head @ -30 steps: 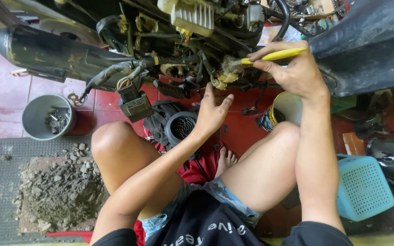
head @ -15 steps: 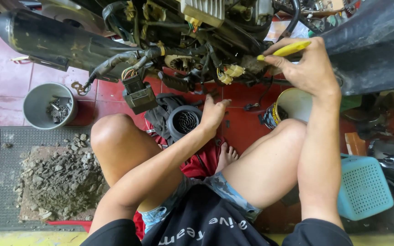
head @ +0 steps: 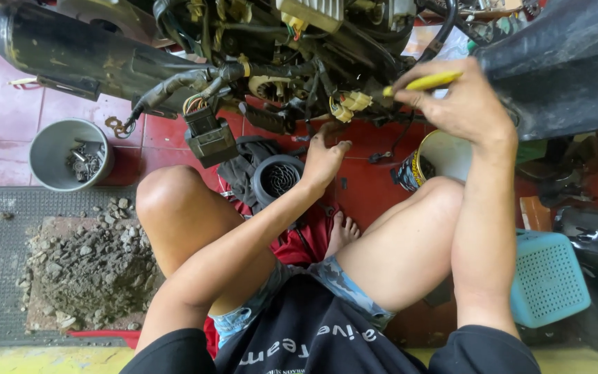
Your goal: Cleaning motorcycle engine components and wiring with a small brush
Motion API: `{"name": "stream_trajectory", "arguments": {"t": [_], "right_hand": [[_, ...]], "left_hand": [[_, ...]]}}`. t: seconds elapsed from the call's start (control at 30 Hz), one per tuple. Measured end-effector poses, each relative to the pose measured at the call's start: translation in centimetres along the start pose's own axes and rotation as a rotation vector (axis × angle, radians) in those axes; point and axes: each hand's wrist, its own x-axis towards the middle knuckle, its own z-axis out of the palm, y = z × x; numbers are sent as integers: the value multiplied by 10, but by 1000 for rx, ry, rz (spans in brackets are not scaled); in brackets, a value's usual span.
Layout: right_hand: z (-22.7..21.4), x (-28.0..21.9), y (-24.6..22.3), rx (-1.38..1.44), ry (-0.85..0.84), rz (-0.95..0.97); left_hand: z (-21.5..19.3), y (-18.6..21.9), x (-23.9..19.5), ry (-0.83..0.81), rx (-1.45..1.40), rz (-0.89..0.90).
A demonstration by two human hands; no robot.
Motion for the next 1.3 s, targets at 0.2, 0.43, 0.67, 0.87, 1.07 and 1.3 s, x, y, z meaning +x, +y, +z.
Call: {"name": "stream_trajectory", "arguments": {"t": [0.2, 0.43, 0.67, 0.87, 1.07, 1.3], "right_hand": [[2, 1, -7, 278, 57, -44], [-1, 1, -7, -35, 81, 38], [1, 1, -3, -17, 90, -63], [11, 4, -9, 161, 162, -231], [11, 7, -9, -3, 135, -180], [14, 7, 4, 77, 101, -167]], "left_hand": [[3, -6, 2, -31, 127, -14], [10, 7, -10, -116, 210, -34], [11, 13, -16, -120, 164, -3], [9, 22, -11, -44, 149, -12], [8, 23, -12, -102, 107, 38], [2, 39, -20, -177, 139, -41]]}}
